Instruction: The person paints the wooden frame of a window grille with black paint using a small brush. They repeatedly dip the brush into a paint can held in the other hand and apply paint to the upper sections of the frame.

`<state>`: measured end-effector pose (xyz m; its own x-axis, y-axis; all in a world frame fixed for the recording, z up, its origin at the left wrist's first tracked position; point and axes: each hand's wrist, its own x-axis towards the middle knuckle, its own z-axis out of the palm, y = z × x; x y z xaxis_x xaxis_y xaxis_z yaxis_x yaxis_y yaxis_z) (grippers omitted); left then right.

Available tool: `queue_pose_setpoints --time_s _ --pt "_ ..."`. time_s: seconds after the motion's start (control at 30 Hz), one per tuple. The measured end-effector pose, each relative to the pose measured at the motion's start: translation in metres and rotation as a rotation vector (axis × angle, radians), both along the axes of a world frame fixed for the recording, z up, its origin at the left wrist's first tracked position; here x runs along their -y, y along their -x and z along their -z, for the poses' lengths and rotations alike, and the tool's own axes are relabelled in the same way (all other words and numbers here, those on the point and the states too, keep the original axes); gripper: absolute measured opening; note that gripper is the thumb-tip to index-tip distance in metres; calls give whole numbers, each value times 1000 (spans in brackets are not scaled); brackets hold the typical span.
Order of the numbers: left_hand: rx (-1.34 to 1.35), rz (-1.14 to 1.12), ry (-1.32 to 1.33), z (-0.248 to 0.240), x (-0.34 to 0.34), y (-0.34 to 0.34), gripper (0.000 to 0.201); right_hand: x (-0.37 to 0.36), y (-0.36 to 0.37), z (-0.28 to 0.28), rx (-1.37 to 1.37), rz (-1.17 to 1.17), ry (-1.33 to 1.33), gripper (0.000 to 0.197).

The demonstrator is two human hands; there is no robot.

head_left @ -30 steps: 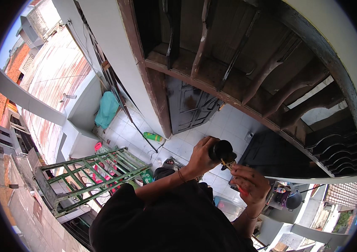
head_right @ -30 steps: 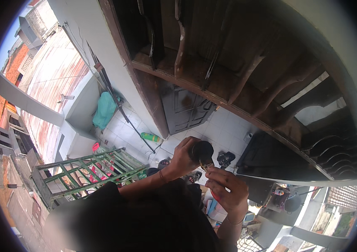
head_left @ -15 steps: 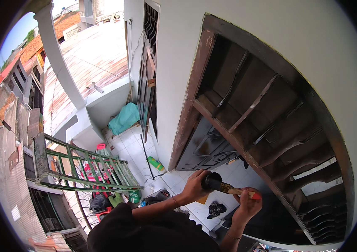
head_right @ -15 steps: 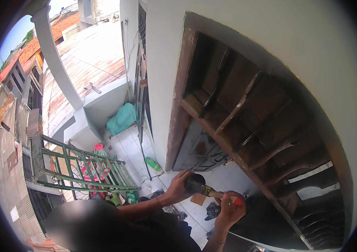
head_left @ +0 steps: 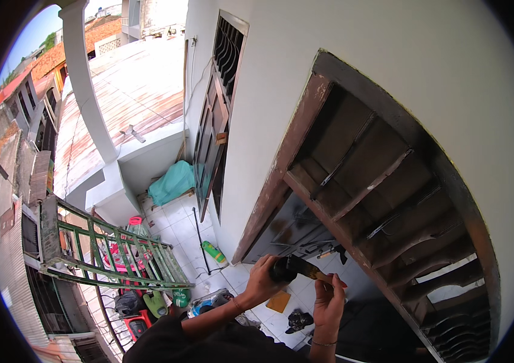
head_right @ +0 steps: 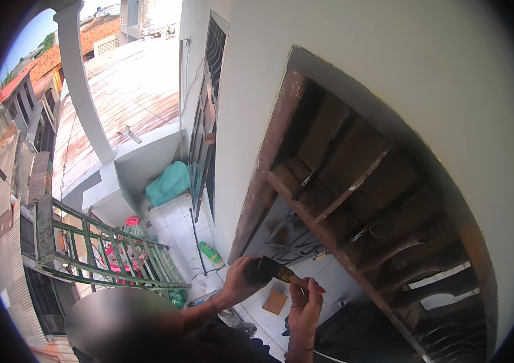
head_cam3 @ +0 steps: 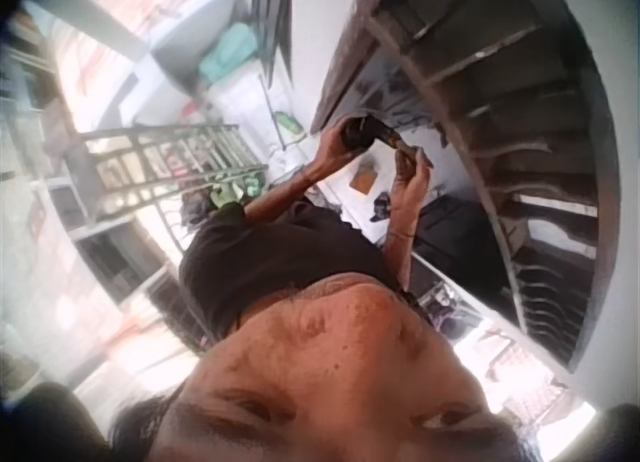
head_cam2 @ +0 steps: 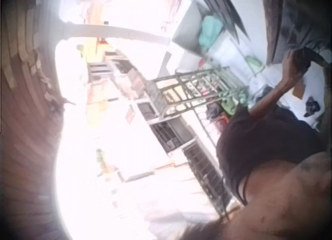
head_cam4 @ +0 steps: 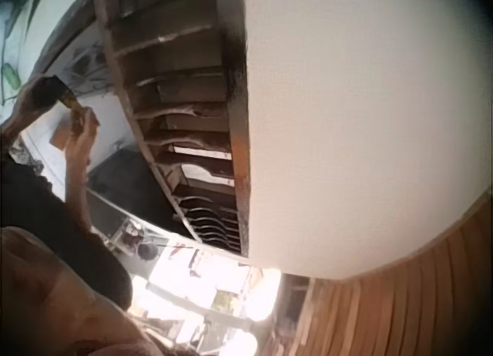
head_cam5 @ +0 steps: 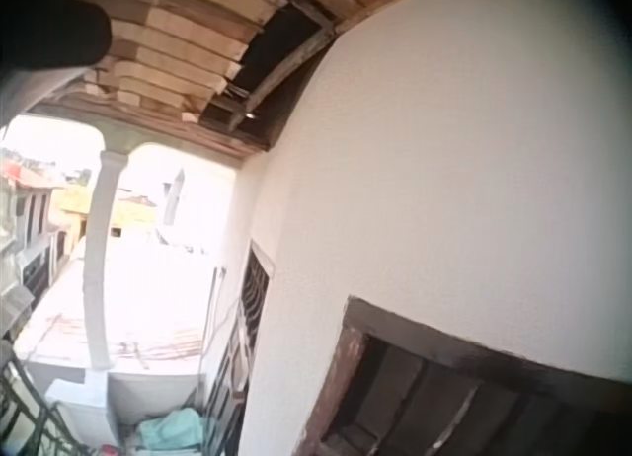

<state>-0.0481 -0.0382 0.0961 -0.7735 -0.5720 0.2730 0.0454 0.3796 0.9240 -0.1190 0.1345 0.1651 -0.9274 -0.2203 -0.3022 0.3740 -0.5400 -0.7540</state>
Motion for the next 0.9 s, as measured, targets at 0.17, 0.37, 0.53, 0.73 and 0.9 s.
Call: queue_pose_setpoints --time_s 0.17,0.37,0.53,0.73,0.9 --pt "-27 -47 -16 13 21 -5 55 34 6 -30 -101 11 35 26" --pt "16 -226 31 31 48 -27 49 97 71 -93 -949 130 -304 23" --pt "-3 -270 12 45 63 -37 45 151 154 -163 -1821 287 -704 11" --pt "76 -253 -42 56 71 -58 55 200 180 -199 -2089 354 -721 9" --pt "65 -272 -54 64 71 -66 54 210 186 -199 -2060 491 -722 9"
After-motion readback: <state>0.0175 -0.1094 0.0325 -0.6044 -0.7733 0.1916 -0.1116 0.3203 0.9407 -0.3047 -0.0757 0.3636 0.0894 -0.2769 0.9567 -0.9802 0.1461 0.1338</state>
